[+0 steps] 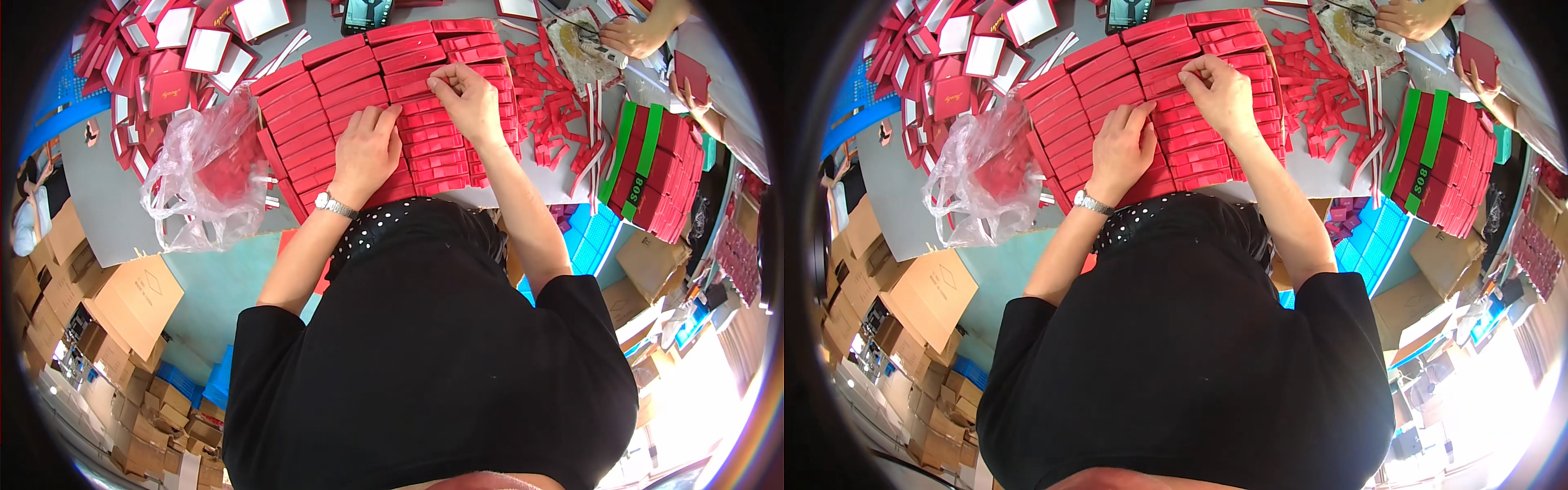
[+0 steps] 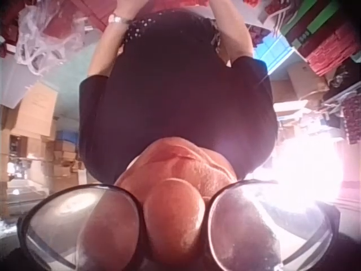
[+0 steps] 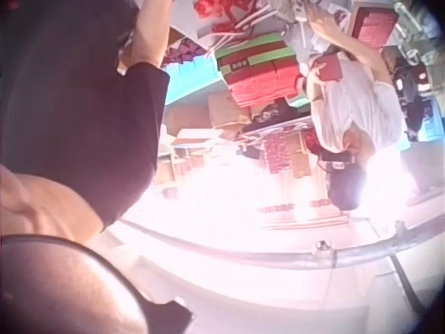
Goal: Gluing ribbons to red gift boxes using a hot glue gun.
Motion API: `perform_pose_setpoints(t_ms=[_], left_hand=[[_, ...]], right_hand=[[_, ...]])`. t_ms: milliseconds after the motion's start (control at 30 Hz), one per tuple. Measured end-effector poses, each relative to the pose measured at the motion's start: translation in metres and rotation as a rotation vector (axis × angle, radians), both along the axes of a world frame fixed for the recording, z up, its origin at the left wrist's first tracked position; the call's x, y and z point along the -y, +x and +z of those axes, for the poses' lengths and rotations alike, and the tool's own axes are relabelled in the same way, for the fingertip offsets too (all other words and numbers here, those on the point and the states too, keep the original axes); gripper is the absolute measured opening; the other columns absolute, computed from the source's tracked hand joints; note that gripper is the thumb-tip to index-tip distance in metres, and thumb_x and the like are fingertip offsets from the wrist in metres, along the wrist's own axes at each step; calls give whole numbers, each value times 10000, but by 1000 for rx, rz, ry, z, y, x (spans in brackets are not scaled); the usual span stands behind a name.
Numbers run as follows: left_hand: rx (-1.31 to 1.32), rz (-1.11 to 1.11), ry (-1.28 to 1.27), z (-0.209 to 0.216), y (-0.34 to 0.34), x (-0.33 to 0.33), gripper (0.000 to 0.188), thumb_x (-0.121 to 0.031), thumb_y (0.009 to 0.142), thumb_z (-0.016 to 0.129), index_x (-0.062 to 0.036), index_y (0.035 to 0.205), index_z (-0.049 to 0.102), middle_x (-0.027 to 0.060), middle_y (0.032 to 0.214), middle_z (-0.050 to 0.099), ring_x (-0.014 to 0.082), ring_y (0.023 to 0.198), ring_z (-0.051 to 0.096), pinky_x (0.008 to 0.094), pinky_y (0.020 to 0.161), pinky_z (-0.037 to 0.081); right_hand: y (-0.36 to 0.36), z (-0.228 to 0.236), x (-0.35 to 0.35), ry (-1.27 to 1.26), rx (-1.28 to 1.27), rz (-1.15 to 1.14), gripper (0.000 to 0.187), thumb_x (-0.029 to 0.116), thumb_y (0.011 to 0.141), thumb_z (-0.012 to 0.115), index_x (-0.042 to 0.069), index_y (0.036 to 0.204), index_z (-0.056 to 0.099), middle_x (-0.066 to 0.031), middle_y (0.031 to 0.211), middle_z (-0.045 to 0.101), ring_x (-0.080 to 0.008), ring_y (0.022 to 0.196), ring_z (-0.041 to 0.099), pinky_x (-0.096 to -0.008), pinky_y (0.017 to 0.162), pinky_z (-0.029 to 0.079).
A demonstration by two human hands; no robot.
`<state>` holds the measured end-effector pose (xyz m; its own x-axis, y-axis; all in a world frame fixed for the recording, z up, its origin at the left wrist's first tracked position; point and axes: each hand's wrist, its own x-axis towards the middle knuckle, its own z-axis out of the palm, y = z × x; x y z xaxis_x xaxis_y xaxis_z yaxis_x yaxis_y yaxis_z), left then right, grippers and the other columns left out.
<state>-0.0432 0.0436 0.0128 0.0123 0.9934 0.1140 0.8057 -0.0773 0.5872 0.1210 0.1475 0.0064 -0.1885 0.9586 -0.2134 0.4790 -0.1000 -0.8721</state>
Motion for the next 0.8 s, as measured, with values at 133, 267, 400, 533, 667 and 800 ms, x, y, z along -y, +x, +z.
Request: perform_pose_setpoints(t_ms=[133,267,400,533,667,800], left_hand=[[-46,-20,28,-4,-1,-3,395,-68,793,630,-82,1187,603,95,899,559,283,811,576,396,674,524],[-108,-49,25,-3,0,-4,505,-84,778,631,-71,1280,577,91,900,558,271,820,569,388,668,528],[-175,-83,1,-2,-1,-6,553,-106,771,636,-59,1318,565,83,896,556,263,830,571,374,665,538],[-199,-100,-28,1,0,-8,543,-111,770,638,-54,1306,574,83,925,551,260,837,574,367,675,550],[-199,-114,-41,3,0,-9,539,-101,758,641,-30,1288,574,93,1107,553,257,864,584,359,701,563],[-214,-156,-9,4,0,-12,537,-90,741,644,8,1264,571,82,1277,534,246,892,592,355,716,565]], right_hand=[[-4,2,3,68,50,6,140,199,833,729,85,913,713,-58,758,712,-155,637,669,-289,627,532],[-5,2,4,58,92,23,148,171,865,725,46,941,708,-53,767,701,-94,680,643,-257,661,529],[-5,0,5,59,99,15,149,170,862,729,43,938,709,-53,768,705,-88,685,643,-257,657,533],[-3,2,7,172,176,26,135,162,839,735,62,927,710,-54,755,699,-124,648,644,-267,626,527],[2,-5,6,294,238,10,139,167,812,746,79,910,701,-56,761,690,-176,624,637,-297,597,522],[2,-8,7,306,232,12,135,178,811,725,80,880,661,-71,744,676,-276,698,670,-382,630,545]])
